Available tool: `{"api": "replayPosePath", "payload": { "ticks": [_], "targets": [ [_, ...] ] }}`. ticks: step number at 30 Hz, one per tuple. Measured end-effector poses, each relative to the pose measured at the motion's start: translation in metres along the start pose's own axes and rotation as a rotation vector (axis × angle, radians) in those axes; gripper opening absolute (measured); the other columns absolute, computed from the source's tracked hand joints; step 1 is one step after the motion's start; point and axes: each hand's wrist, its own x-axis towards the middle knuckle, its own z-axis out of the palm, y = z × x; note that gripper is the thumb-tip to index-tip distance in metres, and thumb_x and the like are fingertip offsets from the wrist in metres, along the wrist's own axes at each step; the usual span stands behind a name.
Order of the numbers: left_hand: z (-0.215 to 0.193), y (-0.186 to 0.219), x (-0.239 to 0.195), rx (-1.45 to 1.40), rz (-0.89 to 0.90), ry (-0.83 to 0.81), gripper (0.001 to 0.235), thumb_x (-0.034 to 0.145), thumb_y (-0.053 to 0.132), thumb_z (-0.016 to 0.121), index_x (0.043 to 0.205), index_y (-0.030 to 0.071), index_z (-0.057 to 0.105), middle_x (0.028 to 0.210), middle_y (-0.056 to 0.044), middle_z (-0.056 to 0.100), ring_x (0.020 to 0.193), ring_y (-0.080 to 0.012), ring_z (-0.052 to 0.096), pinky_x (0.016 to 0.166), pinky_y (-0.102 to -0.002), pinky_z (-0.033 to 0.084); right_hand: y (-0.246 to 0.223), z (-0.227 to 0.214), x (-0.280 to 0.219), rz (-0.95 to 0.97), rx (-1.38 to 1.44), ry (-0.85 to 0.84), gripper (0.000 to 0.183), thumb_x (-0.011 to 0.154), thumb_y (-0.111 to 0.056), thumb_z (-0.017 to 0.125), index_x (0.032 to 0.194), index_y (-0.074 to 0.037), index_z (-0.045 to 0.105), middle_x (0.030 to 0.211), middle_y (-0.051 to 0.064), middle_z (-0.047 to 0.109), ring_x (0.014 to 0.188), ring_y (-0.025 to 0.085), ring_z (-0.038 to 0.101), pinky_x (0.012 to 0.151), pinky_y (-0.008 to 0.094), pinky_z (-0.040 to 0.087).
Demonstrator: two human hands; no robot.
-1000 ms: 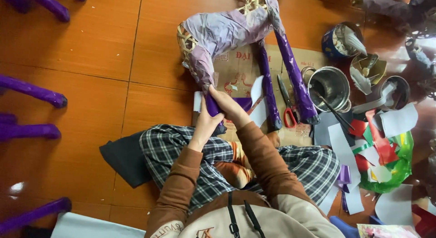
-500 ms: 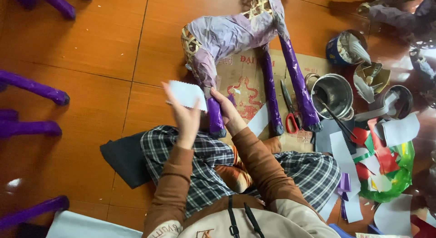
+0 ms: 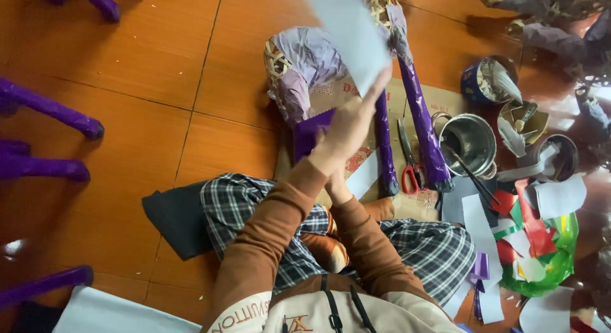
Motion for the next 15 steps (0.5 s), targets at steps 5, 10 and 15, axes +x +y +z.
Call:
{"api": "replayPosePath", "payload": {
  "ticks": [5,10,15],
  "targets": [
    [-0.029,-0.013,-0.056,-0.071,-0.268,0.226,0.088,0.078,0.004,0.08,0.152,0.012,0.034,0.134,-0.025,0.057,0.122,-0.0393,0.058,0.103,-0.047,0.049,0.066,-0.018,0.011,0.423,0.444,0.189,0.031,0.084,-0.009,0.081,0.085,0.008,0.055,0.074,0.015,0.056,0.064,0.024,0.059,0.066,0.051,0.056],
    [-0.044,-0.061,-0.108,-0.304,-0.912,0.208,0.093,0.087,0.042,0.072,0.156,0.01,0.02,0.151,-0.031,0.035,0.137,-0.0466,0.039,0.117,-0.056,0.03,0.0,-0.009,0.015,0.649,0.704,0.266,0.022,0.087,-0.005,0.077,0.086,0.012,0.064,0.073,0.023,0.065,0.066,0.035,0.072,0.069,0.061,0.06],
    [-0.05,-0.049,-0.101,-0.391,-1.102,0.004,0.1,0.076,0.05,0.078,0.155,0.023,0.023,0.147,-0.02,0.048,0.134,-0.0345,0.048,0.113,-0.049,0.039,0.026,-0.009,0.017,0.775,0.708,0.204,0.027,0.085,-0.015,0.082,0.095,0.004,0.066,0.079,0.015,0.069,0.069,0.025,0.071,0.067,0.05,0.062]
  ]
}}
